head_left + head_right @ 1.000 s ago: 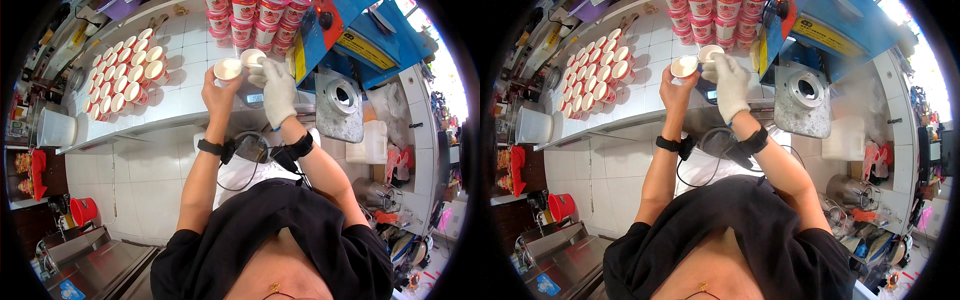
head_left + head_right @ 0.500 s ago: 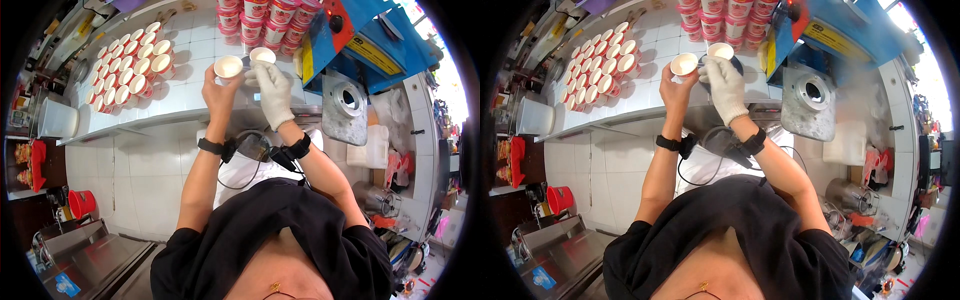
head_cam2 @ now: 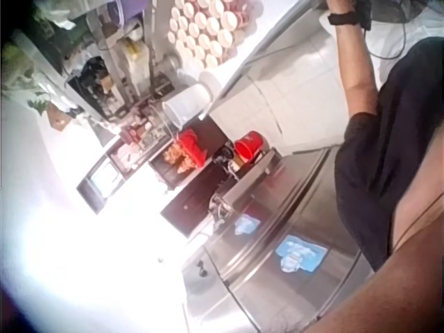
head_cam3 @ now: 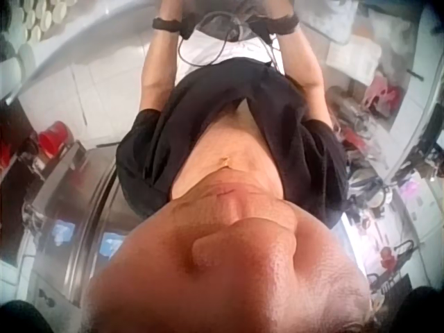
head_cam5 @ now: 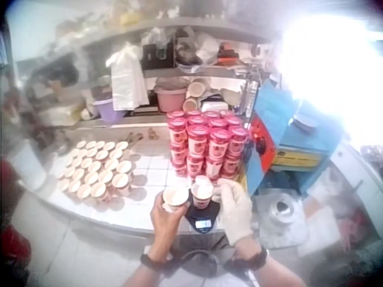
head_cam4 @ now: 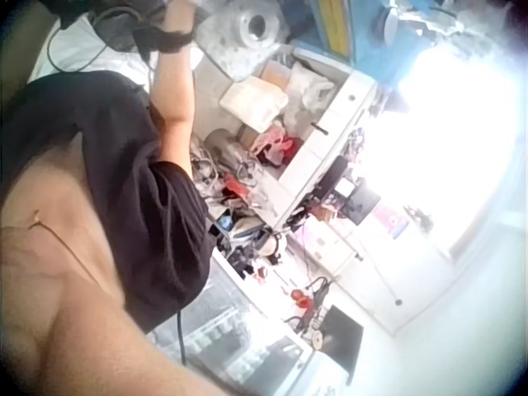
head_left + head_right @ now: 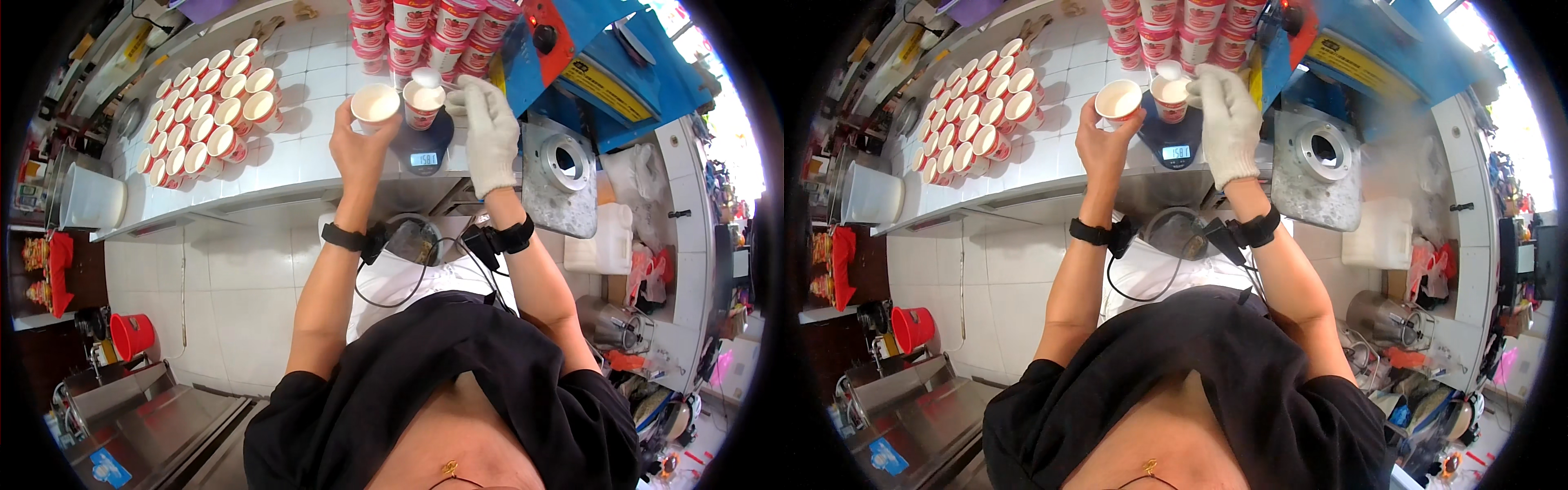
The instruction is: The person uses a cup-sealing machine to seal individual small white cups filled with a white substance. They place a cup on a scale, then move it to the machine's tray, place a round pink film on top, and operate the machine to seal the cup before setting it aside.
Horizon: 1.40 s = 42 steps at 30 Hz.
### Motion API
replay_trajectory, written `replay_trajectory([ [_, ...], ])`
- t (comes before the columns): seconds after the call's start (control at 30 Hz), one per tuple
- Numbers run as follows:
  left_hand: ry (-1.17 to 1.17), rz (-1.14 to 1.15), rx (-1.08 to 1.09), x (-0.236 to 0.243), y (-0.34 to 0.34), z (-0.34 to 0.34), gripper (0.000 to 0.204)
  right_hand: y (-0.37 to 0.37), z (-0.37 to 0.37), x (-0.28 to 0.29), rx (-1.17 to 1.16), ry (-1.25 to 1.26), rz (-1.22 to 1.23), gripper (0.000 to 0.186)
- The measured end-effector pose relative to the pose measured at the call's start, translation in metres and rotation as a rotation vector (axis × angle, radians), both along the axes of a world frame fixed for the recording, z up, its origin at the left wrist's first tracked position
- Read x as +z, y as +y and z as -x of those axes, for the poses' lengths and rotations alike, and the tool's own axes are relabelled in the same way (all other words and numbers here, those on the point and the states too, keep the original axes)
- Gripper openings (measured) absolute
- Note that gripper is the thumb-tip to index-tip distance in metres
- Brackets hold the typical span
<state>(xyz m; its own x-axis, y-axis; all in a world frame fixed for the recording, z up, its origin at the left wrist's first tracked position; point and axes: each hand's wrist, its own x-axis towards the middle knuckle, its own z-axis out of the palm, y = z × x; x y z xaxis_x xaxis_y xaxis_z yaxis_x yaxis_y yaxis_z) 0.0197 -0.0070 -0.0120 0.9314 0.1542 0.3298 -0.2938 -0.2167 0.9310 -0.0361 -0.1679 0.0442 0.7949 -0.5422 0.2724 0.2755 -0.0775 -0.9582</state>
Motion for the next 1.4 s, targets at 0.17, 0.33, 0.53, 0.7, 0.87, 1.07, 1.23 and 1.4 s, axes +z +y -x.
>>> replay_trajectory([
  [0.17, 0.000, 0.009, -0.020, -0.005, 0.001, 0.001, 0.068, -0.008, 0.011, -0.011, -0.049, -0.040, 0.825, 0.021],
  [0.33, 0.000, -0.001, -0.010, -0.004, 0.004, 0.001, 0.067, -0.008, 0.013, -0.011, -0.101, -0.081, 0.894, 0.020],
  [0.53, 0.000, 0.010, -0.009, -0.011, 0.007, -0.003, 0.067, -0.010, -0.001, -0.019, -0.012, 0.082, -0.237, 0.024],
  [0.7, 0.006, 0.013, 0.007, -0.014, 0.008, -0.001, 0.067, -0.018, -0.008, -0.029, 0.301, -0.007, -1.038, 0.026],
  [0.87, 0.002, -0.001, 0.063, -0.017, 0.017, -0.002, 0.065, 0.045, -0.023, -0.029, 0.312, 0.244, -0.794, 0.030],
  [1.07, -0.020, -0.046, 0.140, -0.037, 0.058, -0.013, 0.059, 0.068, -0.009, -0.027, 0.422, 0.451, -0.759, 0.036],
  [1.23, 0.028, -0.082, 0.230, -0.061, 0.112, -0.037, 0.062, 0.046, 0.059, 0.021, 0.593, 0.496, -0.518, 0.036],
  [1.4, -0.032, -0.068, 0.275, -0.081, 0.141, -0.047, 0.087, -0.012, 0.104, 0.067, 0.364, 0.345, -0.322, 0.041],
])
